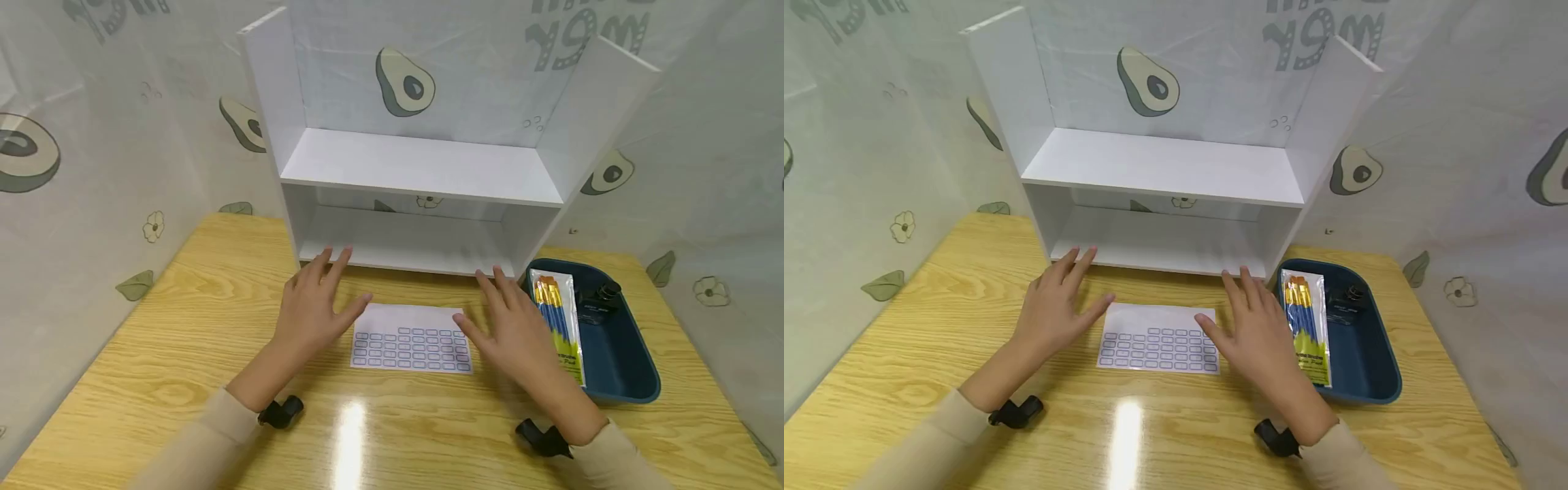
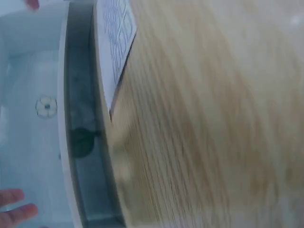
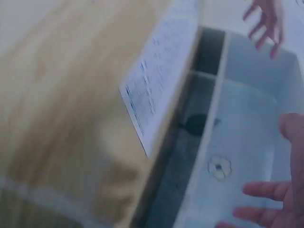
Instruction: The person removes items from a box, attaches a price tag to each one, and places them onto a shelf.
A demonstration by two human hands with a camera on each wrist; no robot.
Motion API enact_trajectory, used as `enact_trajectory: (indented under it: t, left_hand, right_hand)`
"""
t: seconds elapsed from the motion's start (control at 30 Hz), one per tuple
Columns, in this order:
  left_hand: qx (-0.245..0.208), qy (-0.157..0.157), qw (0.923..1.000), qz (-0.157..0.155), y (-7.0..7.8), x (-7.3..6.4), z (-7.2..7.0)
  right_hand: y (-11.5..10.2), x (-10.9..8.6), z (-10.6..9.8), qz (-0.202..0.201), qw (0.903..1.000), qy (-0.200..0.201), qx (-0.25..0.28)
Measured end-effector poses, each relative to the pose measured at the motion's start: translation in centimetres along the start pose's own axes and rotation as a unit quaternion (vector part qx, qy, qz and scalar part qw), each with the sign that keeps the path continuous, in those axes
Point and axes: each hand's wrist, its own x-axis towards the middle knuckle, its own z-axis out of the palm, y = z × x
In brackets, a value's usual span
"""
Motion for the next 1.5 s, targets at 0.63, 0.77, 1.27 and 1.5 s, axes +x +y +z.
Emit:
enact_trajectory:
  t: [0.63, 0.77, 1.27, 1.5]
  left_hand:
    - [-0.293, 0.182, 0.9331, -0.101, -6.7, 4.5, -2.2]
    - [-0.314, 0.179, 0.9258, -0.111, -7.0, 5.3, -2.1]
    - [-0.302, 0.193, 0.9243, -0.130, -7.1, 7.4, -2.1]
    - [-0.297, 0.193, 0.9259, -0.131, -7.3, 7.3, -2.1]
  right_hand:
    - [12.5, -3.2, -3.7, 0.117, 0.9878, -0.055, 0.086]
    - [13.9, -2.9, -3.7, 0.187, 0.9578, -0.153, 0.156]
    - [15.6, -2.3, -2.8, 0.281, 0.8534, -0.240, 0.368]
    - [15.7, -2.7, -2.5, 0.263, 0.8410, -0.235, 0.410]
